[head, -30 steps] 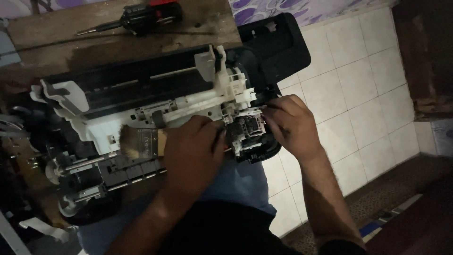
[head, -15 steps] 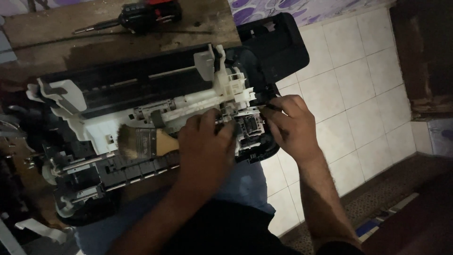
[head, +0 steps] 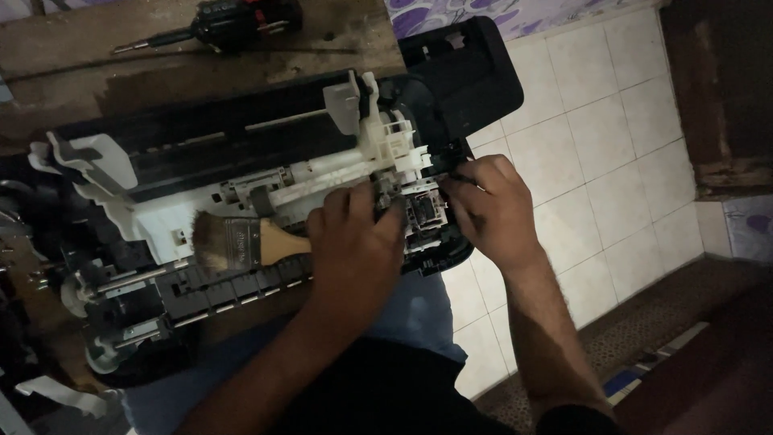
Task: The person cleans the internal components of a disassembled printer using a paintbrush and a cloth. They brush away dust from the gears and mechanisms, then wipe the parts with a cloth to remove residue.
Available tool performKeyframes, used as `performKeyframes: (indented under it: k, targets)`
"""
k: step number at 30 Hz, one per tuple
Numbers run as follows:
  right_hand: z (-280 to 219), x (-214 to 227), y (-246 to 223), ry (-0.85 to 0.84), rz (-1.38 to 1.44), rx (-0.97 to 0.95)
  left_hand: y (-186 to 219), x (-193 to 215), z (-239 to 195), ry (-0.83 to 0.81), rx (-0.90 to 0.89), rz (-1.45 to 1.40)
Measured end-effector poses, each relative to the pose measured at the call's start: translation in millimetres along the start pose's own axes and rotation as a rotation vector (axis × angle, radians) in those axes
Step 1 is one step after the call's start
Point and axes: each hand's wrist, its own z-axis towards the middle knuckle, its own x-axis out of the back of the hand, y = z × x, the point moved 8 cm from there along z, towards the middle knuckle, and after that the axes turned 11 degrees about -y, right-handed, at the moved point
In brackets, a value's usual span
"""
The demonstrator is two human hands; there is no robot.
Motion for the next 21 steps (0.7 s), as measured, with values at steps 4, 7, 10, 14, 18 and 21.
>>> performKeyframes:
  k: [4, 7, 10, 14, 18, 21]
  targets:
    - [2.6, -0.7, -1.5, -0.031, -0.012, -0.010, 3.5, 2.6, 2.4, -0.033, -0.002, 0.024]
    - [1.6, -4.5, 1.4, -0.047, 0.001, -0.015, 5.7, 1.7, 5.0, -0.095, 0.005, 0.026]
    - [0.1, -6.8, 2.9, -0.052, 0.016, -0.020, 6.5, -3.0, 5.1, -0.112, 0.014, 0.032]
    - [2.9, -2.3, -0.1, -0.022, 0.087, 0.009, 9.4, -2.9, 4.6, -0.063, -0.003, 0.088]
    - [9.1, 1.9, -4.5, -0.018, 0.120, 0.012, 9.4, 0.3, 5.8, -0.057, -0.007, 0.031]
    - [10.5, 5.5, -5.6, -0.019, 0.136, 0.022, 10.1, 4.6, 7.2, -0.082, 0.002, 0.037]
